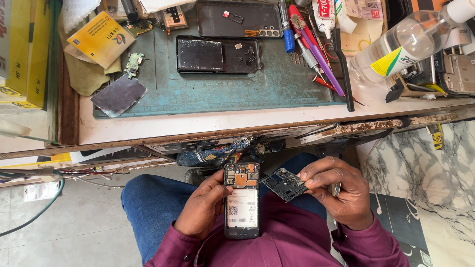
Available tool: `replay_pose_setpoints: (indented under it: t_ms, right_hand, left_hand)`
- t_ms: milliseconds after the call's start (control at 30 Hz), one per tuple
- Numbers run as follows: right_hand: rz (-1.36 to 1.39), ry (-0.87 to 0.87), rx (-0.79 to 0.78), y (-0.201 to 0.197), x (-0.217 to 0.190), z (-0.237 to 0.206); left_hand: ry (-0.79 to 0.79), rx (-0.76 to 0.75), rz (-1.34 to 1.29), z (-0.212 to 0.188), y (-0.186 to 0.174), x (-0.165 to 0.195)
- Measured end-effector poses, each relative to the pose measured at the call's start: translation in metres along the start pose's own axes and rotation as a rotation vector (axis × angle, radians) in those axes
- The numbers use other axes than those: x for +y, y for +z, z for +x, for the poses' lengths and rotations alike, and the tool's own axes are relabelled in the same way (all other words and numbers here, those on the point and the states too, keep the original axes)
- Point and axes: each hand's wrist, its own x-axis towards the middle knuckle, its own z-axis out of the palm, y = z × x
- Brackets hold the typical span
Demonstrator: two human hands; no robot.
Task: The person disassembles a smartphone, removes the back cover and internal components, and uses tweezers to adjust parts on the motherboard. The person then handles a second phone with a cracked screen, inspecting it briefly.
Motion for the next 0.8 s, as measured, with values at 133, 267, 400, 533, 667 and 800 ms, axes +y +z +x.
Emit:
replay_pose_setpoints:
  t_ms: [133, 267, 400, 533, 667, 800]
  right_hand:
    - [-0.019, -0.002, 0.013, 0.0, -0.003, 0.0]
    - [-0.048, -0.015, 0.019, -0.001, -0.007, 0.003]
    - [-0.085, -0.02, 0.014, -0.002, -0.011, 0.008]
    - [-0.119, -0.034, 0.021, -0.003, -0.012, 0.015]
    - [-0.167, -0.058, 0.032, -0.005, -0.016, 0.025]
    - [-0.284, -0.122, 0.091, -0.004, -0.022, 0.04]
  left_hand:
    - [-0.026, 0.06, 0.018, -0.001, 0.001, -0.003]
    - [-0.013, 0.085, 0.035, -0.001, 0.001, -0.006]
    - [-0.026, 0.102, 0.033, -0.001, 0.0, -0.008]
    - [-0.026, 0.098, 0.037, -0.002, -0.001, -0.008]
    - [-0.013, 0.102, 0.006, -0.003, 0.001, -0.005]
    - [-0.035, 0.124, -0.007, -0.003, 0.005, 0.0]
